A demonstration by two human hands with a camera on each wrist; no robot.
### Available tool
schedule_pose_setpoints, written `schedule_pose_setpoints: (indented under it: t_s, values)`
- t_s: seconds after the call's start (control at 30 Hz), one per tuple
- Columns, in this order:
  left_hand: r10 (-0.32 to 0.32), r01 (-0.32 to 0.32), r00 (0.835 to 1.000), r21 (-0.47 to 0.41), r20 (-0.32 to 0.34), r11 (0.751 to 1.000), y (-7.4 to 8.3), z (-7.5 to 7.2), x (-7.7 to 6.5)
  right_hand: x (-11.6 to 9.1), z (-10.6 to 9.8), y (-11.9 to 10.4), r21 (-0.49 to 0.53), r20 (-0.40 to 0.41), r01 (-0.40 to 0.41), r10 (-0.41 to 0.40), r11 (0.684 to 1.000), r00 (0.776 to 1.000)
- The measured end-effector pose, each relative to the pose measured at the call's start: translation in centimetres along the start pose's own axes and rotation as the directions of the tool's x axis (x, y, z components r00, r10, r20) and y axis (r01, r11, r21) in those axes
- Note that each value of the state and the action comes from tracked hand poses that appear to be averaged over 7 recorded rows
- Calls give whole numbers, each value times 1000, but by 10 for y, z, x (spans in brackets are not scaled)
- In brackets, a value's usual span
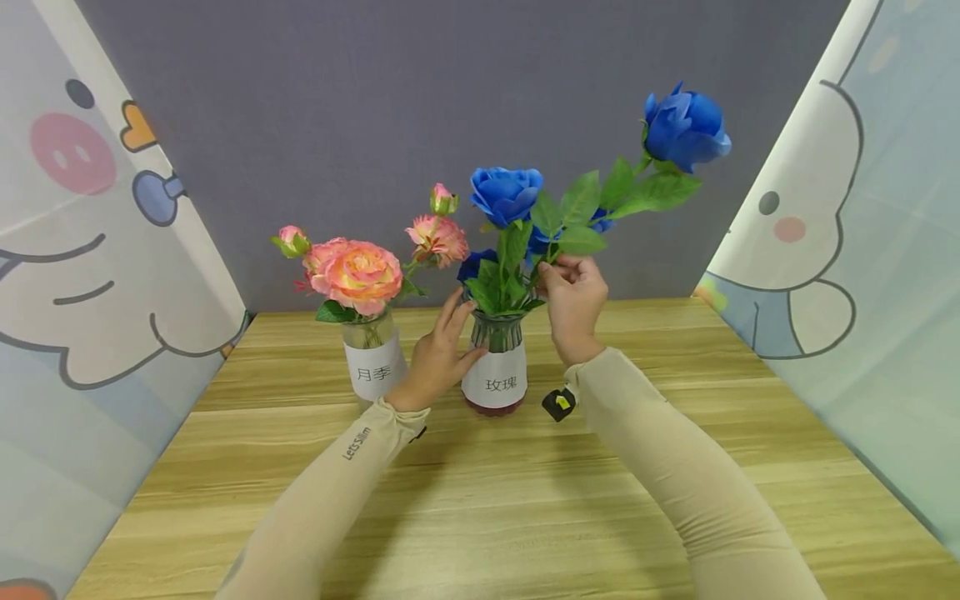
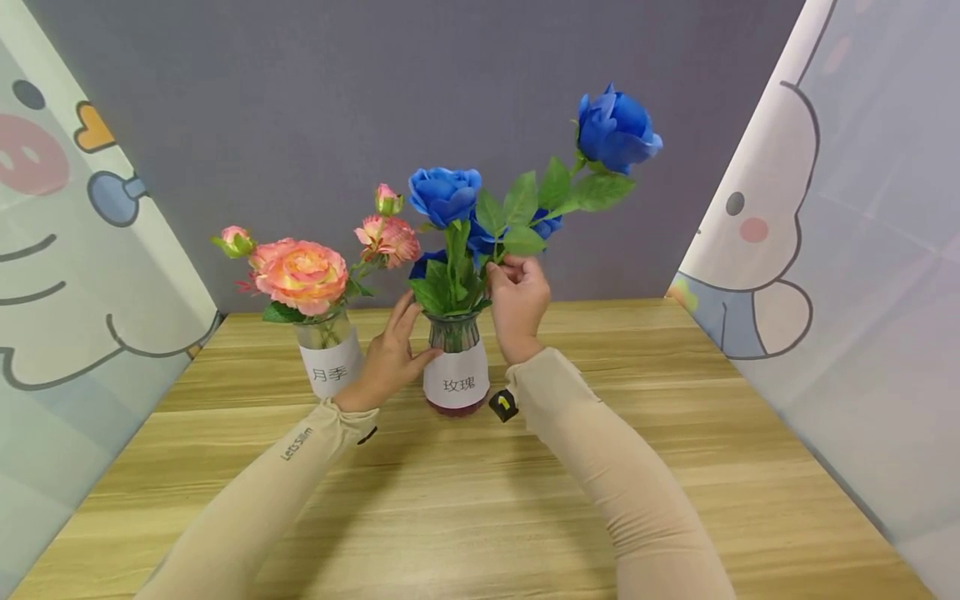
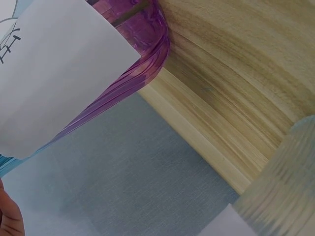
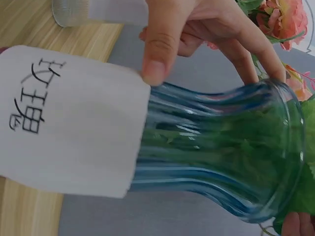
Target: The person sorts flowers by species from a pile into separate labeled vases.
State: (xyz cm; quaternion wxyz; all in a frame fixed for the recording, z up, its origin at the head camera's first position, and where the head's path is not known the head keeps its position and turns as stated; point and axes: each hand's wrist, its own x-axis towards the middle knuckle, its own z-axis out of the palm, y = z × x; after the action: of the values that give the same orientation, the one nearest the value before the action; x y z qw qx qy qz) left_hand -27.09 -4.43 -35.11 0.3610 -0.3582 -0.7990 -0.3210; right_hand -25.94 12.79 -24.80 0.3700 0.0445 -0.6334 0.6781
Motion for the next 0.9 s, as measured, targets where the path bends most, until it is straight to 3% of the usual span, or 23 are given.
schedule_pose_setpoints:
  t_s: [0.27, 0.53, 0.77, 0.9]
  values:
    - [7, -7, 1000, -9, -10, 1000, -1, 1, -1, 7, -5, -7, -64, 15, 69, -68, 996, 998]
    - [-4, 4, 1000, -16, -7, 1000, -1, 1, -1, 4, -5, -2, -141, 93, 26, -13, 990, 996]
    - [-1, 1, 1000, -22, 0, 1000, -1, 2, 0, 2, -5, 3, -188, 109, -4, 25, 982, 994]
    - [-4, 4, 1000, -20, -3, 1000, -1, 1, 0, 5, -8, 1, -253, 180, -6, 53, 968, 982]
